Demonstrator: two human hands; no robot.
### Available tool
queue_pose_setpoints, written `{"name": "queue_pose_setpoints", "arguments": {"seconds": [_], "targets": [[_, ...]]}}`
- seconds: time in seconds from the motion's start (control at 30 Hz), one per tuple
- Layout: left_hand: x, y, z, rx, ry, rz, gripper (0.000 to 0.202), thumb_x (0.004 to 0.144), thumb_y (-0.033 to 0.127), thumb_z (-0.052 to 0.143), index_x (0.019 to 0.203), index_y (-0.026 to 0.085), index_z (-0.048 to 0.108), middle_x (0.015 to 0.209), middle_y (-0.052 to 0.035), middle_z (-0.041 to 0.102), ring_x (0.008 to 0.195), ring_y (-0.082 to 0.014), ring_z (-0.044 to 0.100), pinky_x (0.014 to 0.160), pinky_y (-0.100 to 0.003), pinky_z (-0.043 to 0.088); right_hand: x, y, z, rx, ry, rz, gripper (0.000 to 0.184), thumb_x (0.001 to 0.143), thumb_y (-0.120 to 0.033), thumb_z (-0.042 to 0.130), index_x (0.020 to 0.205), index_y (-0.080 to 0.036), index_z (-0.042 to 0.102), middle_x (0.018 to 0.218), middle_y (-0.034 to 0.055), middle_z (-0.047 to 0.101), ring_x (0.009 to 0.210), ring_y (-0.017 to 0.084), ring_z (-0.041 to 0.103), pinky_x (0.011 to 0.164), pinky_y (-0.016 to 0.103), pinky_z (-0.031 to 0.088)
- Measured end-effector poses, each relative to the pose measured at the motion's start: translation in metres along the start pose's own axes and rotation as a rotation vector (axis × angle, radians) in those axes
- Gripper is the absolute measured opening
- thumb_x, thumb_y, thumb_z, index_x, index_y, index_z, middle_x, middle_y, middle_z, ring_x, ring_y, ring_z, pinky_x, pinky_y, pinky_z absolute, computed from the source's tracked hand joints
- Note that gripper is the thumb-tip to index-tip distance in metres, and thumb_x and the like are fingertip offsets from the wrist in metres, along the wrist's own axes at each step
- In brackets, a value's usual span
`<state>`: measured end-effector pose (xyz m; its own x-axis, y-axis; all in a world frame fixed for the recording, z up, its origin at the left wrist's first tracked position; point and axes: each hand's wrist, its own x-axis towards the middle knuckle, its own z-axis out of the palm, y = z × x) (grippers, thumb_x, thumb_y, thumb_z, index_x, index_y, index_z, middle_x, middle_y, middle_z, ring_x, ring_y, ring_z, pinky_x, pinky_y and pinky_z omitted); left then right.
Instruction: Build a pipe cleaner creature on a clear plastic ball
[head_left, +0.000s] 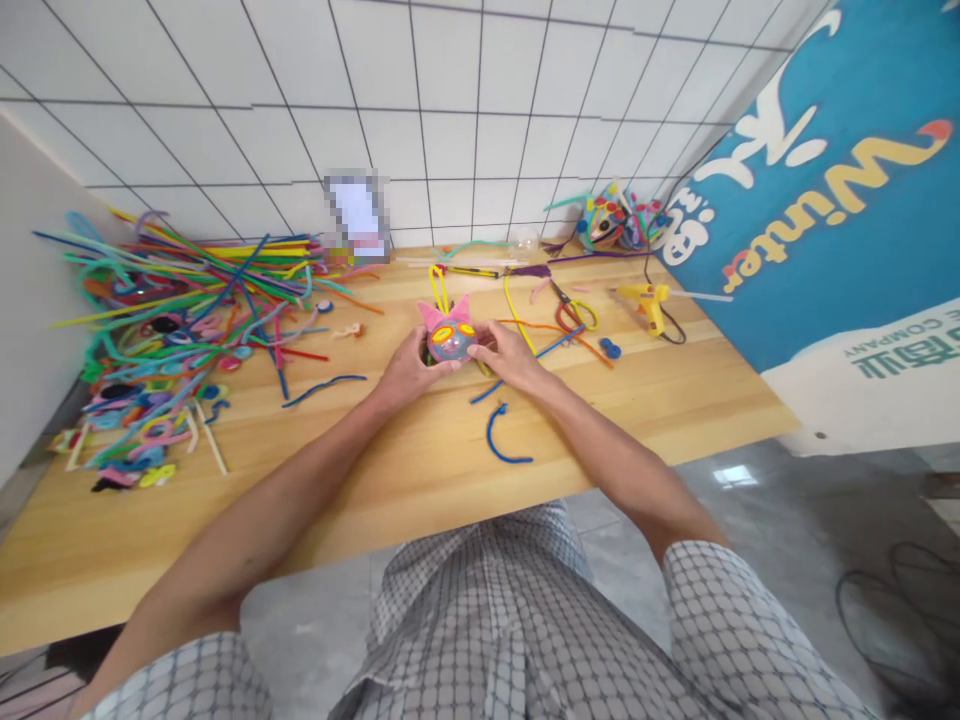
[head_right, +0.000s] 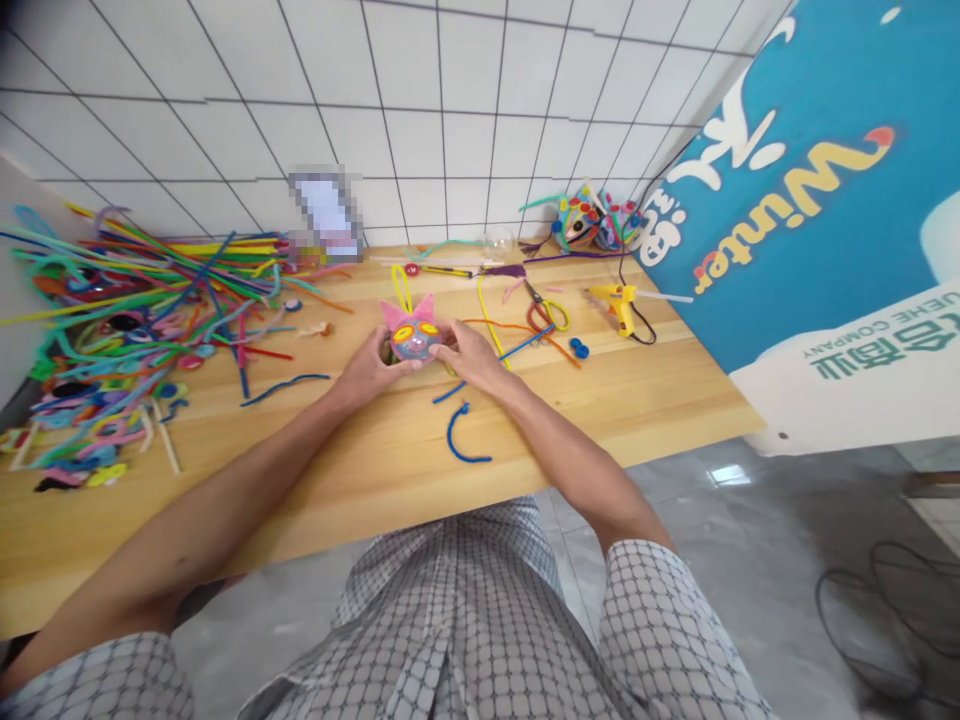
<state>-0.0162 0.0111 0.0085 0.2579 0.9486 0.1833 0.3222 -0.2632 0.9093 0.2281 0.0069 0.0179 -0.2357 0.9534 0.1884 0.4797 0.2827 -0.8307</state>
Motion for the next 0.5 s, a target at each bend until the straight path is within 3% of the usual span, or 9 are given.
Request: {"name": "queue_pose_setpoints", "arguments": {"seconds": [0.1, 0.2, 0.3, 0.43, 0.5], "targets": [[0.003, 0.004, 0.000, 0.018, -0.003, -0.015, 0.064, 0.079, 0.056, 0.096, 0.123, 0.022, 0.063, 0.125, -0.0086, 0.078, 0.121, -0.0314, 0.075, 0.107, -0.045, 0.060, 0.000, -0.001, 0.003, -0.023, 0.010, 0.025, 0.032, 0.102, -0.033, 0.076, 0.132, -0.023, 0.076, 0.128, 0.0096, 0.088, 0.116, 0.026, 0.083, 0.106, 0.045, 0.066], [0.005, 0.009, -0.001, 0.036, -0.007, -0.059, 0.064, 0.079, 0.054, 0.096, 0.122, 0.023, 0.061, 0.118, -0.0055, 0.077, 0.112, -0.0278, 0.074, 0.098, -0.040, 0.062, -0.001, -0.005, -0.015, -0.129, 0.048, 0.040, 0.034, 0.099, -0.035, 0.082, 0.131, -0.022, 0.078, 0.135, 0.0111, 0.086, 0.123, 0.027, 0.081, 0.113, 0.047, 0.063], [0.007, 0.013, -0.004, 0.109, -0.024, -0.095, 0.059, 0.079, 0.052, 0.092, 0.119, 0.023, 0.059, 0.112, -0.0035, 0.074, 0.104, -0.0261, 0.072, 0.092, -0.038, 0.060, -0.012, 0.001, -0.065, -0.216, 0.162, 0.108, 0.033, 0.098, -0.042, 0.082, 0.125, -0.023, 0.082, 0.132, 0.0113, 0.087, 0.120, 0.028, 0.082, 0.113, 0.048, 0.063], [0.006, 0.012, -0.008, 0.208, -0.058, -0.076, 0.062, 0.080, 0.059, 0.086, 0.121, 0.022, 0.059, 0.117, -0.0076, 0.071, 0.106, -0.0307, 0.070, 0.094, -0.044, 0.059, -0.050, 0.029, -0.158, -0.345, 0.533, 0.347, 0.031, 0.096, -0.050, 0.078, 0.111, -0.024, 0.082, 0.112, 0.0077, 0.087, 0.106, 0.029, 0.081, 0.108, 0.050, 0.064], [0.007, 0.009, -0.009, 0.228, -0.068, -0.086, 0.066, 0.077, 0.060, 0.089, 0.121, 0.022, 0.057, 0.121, -0.0096, 0.071, 0.111, -0.0333, 0.070, 0.096, -0.047, 0.059, -0.067, 0.048, -0.195, -0.402, 0.665, 0.463, 0.037, 0.094, -0.048, 0.077, 0.119, -0.020, 0.080, 0.119, 0.0143, 0.085, 0.117, 0.034, 0.078, 0.113, 0.055, 0.061]]}}
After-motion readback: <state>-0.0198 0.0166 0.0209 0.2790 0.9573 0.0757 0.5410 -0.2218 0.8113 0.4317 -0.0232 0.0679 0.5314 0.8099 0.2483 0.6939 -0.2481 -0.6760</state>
